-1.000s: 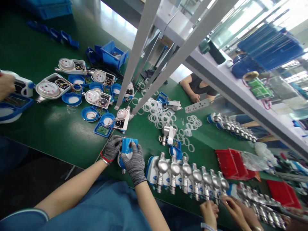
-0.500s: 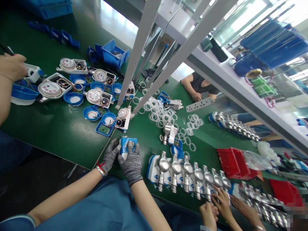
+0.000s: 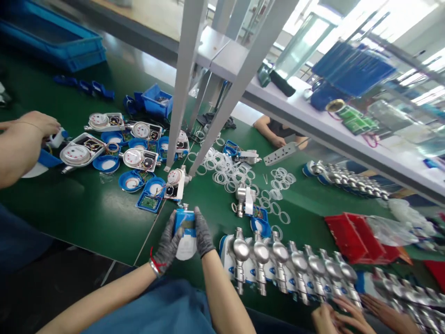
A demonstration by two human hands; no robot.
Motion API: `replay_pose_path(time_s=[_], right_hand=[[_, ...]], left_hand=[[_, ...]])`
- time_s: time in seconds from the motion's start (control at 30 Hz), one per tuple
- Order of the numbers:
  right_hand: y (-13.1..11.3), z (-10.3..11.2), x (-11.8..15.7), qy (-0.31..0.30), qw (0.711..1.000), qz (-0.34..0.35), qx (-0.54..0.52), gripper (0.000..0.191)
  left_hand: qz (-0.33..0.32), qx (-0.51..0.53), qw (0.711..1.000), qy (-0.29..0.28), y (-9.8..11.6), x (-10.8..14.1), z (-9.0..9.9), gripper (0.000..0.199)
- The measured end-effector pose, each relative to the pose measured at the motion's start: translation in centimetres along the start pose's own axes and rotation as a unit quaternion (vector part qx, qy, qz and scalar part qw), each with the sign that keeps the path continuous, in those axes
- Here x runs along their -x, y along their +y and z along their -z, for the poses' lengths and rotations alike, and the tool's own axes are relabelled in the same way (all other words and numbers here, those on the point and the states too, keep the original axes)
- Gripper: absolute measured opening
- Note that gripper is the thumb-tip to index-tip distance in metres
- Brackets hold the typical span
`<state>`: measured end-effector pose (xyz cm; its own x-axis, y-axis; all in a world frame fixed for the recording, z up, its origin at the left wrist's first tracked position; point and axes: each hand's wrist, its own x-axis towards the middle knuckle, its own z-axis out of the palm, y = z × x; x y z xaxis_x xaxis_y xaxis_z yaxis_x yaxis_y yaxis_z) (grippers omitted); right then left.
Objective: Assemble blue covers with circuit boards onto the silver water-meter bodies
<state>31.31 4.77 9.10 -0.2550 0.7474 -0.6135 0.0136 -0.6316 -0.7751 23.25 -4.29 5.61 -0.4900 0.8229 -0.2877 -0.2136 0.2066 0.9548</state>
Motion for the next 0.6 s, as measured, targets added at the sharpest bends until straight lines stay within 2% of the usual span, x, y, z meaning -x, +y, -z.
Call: replay_pose_path(time_s=[0.1,0.2,0.3,0.4,0.5,0.6], right_hand=[[1.4,1.1,0.3,0.11,0.975,0.178,0.075,0.053],[3.3,1.9,1.2,0.154,0.94,0.258,0.162,0.056],[4.9,2.3,2.0,0.16,0.921,0.289,0.204,0.058],[5.5,2.2,2.5,0.169,0.906,0.318,0.223,0.059],[4.6,1.7,2.5,0.156,0.904,0.326,0.228,0.059],[2.3,1.4,2.5,0.126,0.924,0.277,0.229,0.058]], left_hand=[[-0.105,-0.11,0.988,0.005,-1.3,0.6,0.3,0.066],[-0.108,-0.14,0.984,0.015,-2.5,1.6,0.9,0.072],[-0.079,-0.114,0.99,-0.014,-2.0,1.9,1.7,0.08],[-0.026,-0.045,0.997,-0.06,0.2,1.2,2.3,0.092],[0.037,0.037,0.99,-0.131,2.8,-0.2,2.4,0.088],[0.063,0.101,0.98,-0.159,4.7,-1.4,2.2,0.08]])
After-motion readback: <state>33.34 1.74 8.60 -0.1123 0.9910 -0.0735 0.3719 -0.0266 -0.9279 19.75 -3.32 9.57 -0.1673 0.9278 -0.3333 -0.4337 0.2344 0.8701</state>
